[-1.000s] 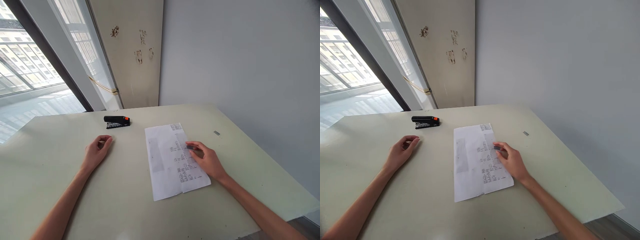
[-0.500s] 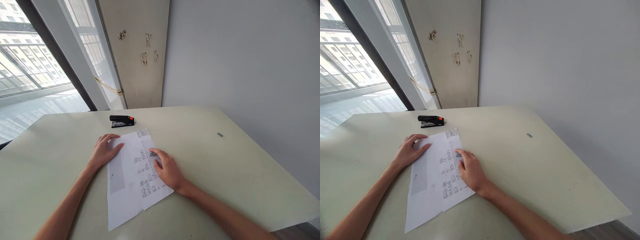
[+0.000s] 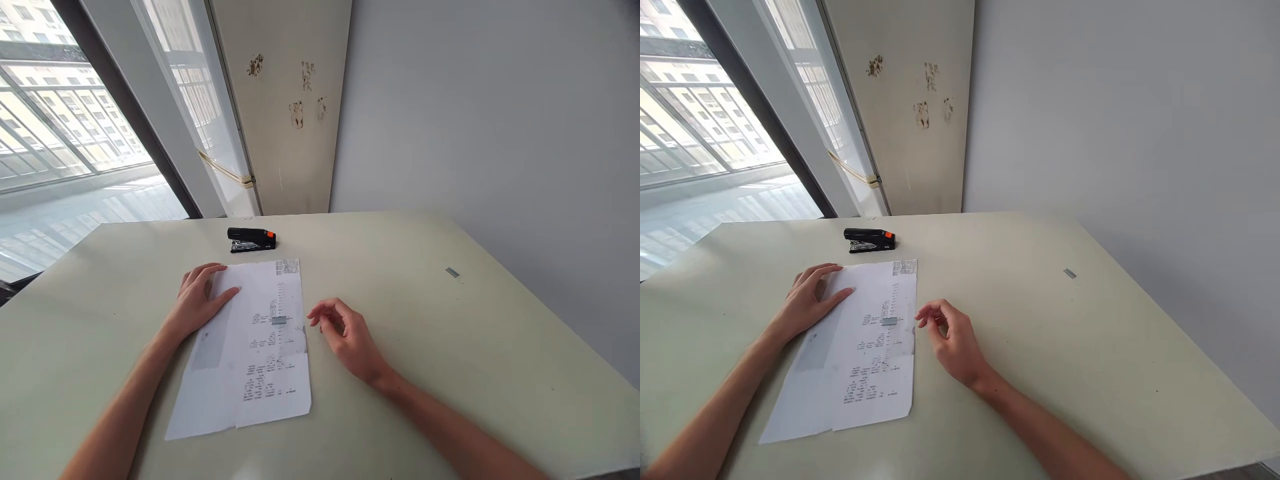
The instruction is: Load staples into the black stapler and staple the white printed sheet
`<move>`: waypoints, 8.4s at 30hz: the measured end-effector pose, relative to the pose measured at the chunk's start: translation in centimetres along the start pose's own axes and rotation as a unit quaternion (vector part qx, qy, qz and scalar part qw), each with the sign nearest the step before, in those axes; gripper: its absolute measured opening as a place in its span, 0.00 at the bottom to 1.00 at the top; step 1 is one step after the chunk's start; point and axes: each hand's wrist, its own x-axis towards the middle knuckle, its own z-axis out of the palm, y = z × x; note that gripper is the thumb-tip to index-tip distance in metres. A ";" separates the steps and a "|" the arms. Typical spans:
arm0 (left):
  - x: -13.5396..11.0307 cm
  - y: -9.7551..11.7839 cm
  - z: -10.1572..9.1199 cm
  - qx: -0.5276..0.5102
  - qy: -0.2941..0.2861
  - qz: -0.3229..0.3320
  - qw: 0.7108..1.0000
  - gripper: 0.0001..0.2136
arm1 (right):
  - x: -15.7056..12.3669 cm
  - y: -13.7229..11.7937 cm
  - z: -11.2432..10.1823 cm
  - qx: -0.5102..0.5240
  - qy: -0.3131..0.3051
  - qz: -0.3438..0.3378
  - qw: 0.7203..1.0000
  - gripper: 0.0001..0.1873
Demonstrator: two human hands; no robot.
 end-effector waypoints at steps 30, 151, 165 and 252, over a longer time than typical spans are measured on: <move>-0.4 0.2 1.8 0.086 0.002 -0.054 0.995 0.29 | 0.0 -0.2 0.2 -0.038 -0.058 0.049 0.996 0.08; -5.5 16.4 6.5 -0.087 -0.017 0.186 0.979 0.06 | 1.2 2.4 -8.7 -0.197 -0.023 0.021 0.980 0.16; -4.9 14.3 5.0 -0.034 -0.014 0.190 0.981 0.09 | 2.0 2.5 -11.0 -0.235 0.000 0.042 0.971 0.23; -5.5 15.3 4.0 -0.149 -0.102 0.090 0.979 0.14 | 1.6 3.0 -10.7 -0.244 -0.068 -0.001 0.967 0.20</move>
